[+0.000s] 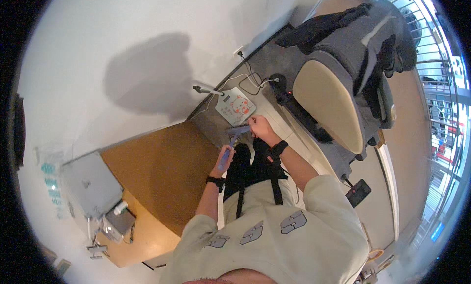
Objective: The person arranges beverage bottles on a counter, then picks up a broom and sweeps the floor in a commercial waiting area. They briefly unplug a power cord from a wall outlet to sweep underneath it, then continue sweeping around furniture.
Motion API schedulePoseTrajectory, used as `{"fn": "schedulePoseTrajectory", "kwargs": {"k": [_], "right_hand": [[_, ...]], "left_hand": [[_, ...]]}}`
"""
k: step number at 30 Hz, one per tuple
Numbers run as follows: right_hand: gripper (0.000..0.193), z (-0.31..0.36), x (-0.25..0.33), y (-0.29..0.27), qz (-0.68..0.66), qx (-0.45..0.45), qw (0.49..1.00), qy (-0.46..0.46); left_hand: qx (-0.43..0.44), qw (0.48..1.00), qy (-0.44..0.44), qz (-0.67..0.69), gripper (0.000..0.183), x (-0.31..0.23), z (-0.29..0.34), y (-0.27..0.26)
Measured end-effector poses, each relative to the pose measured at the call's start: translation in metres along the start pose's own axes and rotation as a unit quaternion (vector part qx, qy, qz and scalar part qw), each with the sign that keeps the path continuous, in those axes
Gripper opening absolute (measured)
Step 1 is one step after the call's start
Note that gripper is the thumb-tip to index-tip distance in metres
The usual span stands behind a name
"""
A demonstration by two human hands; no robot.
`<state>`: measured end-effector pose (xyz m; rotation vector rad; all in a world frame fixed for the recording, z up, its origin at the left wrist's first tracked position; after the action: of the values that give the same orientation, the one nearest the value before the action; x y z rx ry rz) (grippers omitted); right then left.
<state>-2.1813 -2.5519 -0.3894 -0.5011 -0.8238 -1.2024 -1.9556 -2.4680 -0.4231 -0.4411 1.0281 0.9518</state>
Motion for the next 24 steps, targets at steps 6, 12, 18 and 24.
{"fn": "schedulePoseTrajectory", "kwargs": {"k": [6,12,18,24], "right_hand": [[0.028,-0.094,-0.035,-0.045,0.100,-0.125,0.985,-0.060],[0.024,-0.225,-0.102,-0.082,0.219,-0.218,0.942,-0.135],[0.023,-0.327,-0.162,-0.111,0.261,-0.238,0.907,-0.230],[0.024,-0.394,-0.178,-0.150,0.349,-0.303,0.828,-0.317]], "left_hand": [[-0.106,0.956,0.125,-0.243,0.007,-0.012,-0.055,-0.037],[-0.251,0.936,0.230,-0.087,0.012,0.056,-0.120,-0.124],[-0.373,0.851,0.363,-0.067,0.026,0.098,-0.157,-0.178],[-0.445,0.781,0.421,-0.120,0.030,0.147,-0.166,-0.198]]}}
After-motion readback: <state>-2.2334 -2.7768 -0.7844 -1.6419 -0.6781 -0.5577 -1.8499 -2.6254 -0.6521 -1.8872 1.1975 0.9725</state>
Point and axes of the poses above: each hand's wrist, its own z-axis away from the middle knuckle, its own y-axis out of the palm, x = y × z, the point moved 7 cm from there along -z, towards the middle knuckle, and after that the axes turned 15 degrees about x, right-handed, at the moved point
